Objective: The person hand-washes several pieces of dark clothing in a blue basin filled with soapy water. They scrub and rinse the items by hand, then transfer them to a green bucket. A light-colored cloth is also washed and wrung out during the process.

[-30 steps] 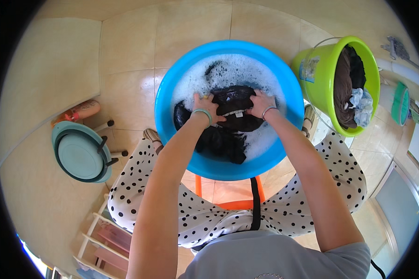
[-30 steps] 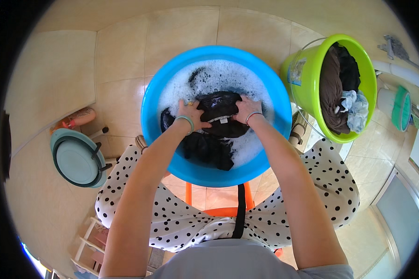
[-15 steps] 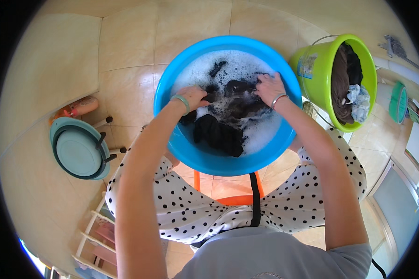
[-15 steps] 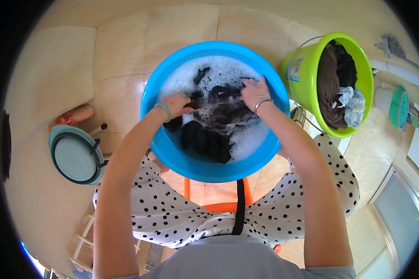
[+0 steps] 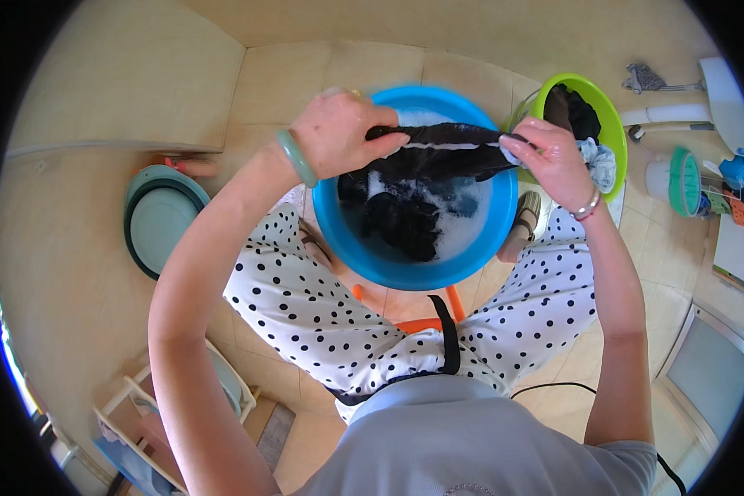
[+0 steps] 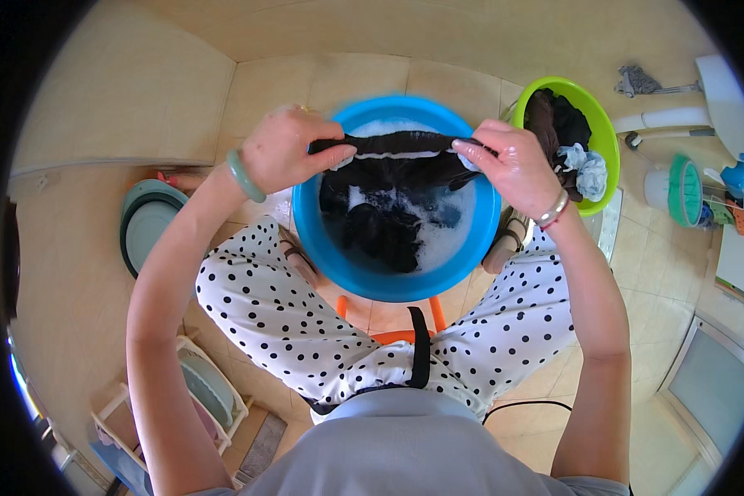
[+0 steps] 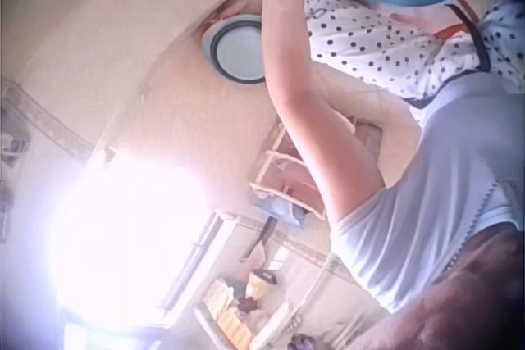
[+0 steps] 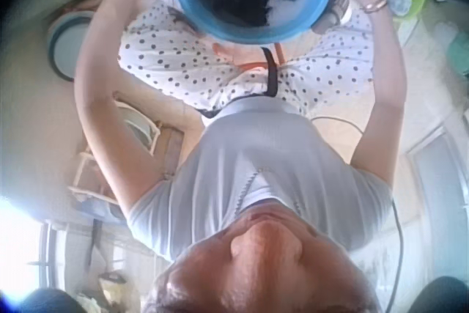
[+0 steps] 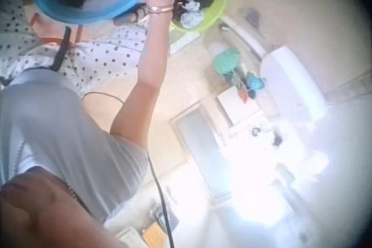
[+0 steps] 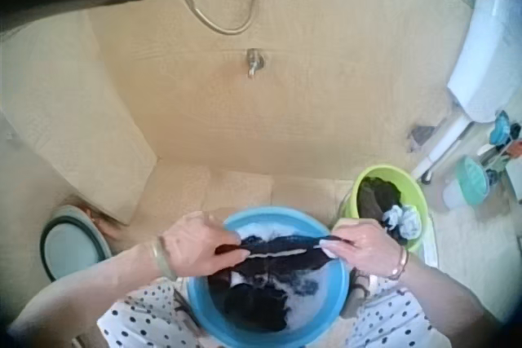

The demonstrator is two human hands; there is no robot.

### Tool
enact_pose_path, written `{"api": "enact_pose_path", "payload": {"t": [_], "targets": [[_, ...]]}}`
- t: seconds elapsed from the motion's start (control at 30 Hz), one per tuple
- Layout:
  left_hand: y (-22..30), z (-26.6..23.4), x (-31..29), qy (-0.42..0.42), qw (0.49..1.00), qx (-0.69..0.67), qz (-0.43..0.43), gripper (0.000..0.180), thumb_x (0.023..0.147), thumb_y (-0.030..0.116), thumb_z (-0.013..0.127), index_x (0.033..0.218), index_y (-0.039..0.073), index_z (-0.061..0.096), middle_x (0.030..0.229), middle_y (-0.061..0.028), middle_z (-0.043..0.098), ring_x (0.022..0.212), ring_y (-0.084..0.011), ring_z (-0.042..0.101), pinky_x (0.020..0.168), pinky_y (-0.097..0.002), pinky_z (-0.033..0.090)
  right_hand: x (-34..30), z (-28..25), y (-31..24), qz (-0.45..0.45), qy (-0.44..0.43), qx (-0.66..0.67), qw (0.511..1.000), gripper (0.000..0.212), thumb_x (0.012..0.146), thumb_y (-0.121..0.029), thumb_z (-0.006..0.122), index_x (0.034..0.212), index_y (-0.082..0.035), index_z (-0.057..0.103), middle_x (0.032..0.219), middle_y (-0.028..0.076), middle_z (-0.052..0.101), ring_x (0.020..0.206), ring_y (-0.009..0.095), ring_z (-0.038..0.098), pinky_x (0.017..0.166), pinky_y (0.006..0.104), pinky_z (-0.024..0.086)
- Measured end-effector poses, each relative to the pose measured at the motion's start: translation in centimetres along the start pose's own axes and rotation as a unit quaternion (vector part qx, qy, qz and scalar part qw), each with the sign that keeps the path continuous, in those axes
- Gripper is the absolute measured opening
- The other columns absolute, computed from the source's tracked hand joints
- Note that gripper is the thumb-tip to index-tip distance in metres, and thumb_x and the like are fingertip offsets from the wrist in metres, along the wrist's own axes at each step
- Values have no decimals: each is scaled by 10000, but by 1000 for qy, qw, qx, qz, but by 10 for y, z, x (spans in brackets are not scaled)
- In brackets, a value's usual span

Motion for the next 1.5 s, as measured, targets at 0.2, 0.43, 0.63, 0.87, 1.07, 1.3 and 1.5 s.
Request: {"api": "enact_pose_path", "payload": {"t": [0.2, 0.43, 0.63, 0.87, 1.07, 1.3, 1.5], "targets": [[54, -73, -2, 80, 994, -47, -52, 219, 809, 218, 704, 805, 3, 666, 677, -138, 611, 578, -255, 518, 585, -334, 428, -12, -45, -63, -71, 125, 32, 989, 126, 869, -89, 636, 843, 31, 606, 691, 74, 471, 603, 151, 466, 564, 247, 377], [47, -49, 4, 134, 987, 78, 44, 210, 822, 270, 677, 776, 65, 677, 644, -118, 617, 545, -312, 521, 633, -364, 441, -12, -31, -53, -136, 132, -158, 969, 170, 881, -168, 615, 836, -5, 636, 670, 122, 506, 604, 259, 522, 556, 319, 420], [-13, 118, -18, -306, 930, 178, -100, 245, 878, 406, 563, 866, 207, 706, 853, -49, 687, 965, -229, 616, 958, -481, 308, -31, 103, 84, -37, -197, -455, 868, 157, 851, -256, 549, 927, -257, 687, 829, -24, 595, 914, 172, 579, 641, 388, 441], [-50, 316, -107, -461, 841, 239, -150, 249, 912, 370, 526, 1066, 245, 677, 1022, -11, 687, 1091, -217, 584, 1071, -624, 150, -67, 234, 168, 139, -303, -396, 856, 254, 883, -360, 551, 890, -170, 719, 941, 17, 683, 1000, 202, 566, 833, 475, 395], [-45, 217, -77, -306, 914, 227, -139, 222, 921, 351, 495, 972, 217, 665, 950, -22, 689, 1012, -234, 614, 1063, -606, 164, -40, 156, 125, 9, -138, -369, 919, 253, 869, -328, 580, 774, -117, 682, 782, 43, 653, 905, 238, 597, 714, 448, 448], [43, 14, -2, 60, 992, -16, -105, 211, 873, 287, 601, 898, 83, 649, 791, -149, 631, 748, -334, 596, 611, -408, 483, -20, 11, -25, 87, 55, 14, 995, 155, 817, -157, 722, 827, -16, 658, 721, 66, 647, 589, 114, 537, 577, 271, 455], [100, -34, 26, 211, 972, -79, 60, 175, 813, 229, 642, 842, 58, 665, 799, -133, 633, 751, -329, 589, 667, -404, 479, -9, -4, -100, -72, 122, 51, 989, 440, 689, -130, 810, 1040, -13, 572, 919, 99, 643, 802, 190, 623, 710, 289, 492]]}}
Point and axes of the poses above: each hand's wrist, its own x-axis towards the middle knuckle, its own z-axis out of the palm, y = z × x, the point moved 2 cm from there along x, towards the middle knuckle
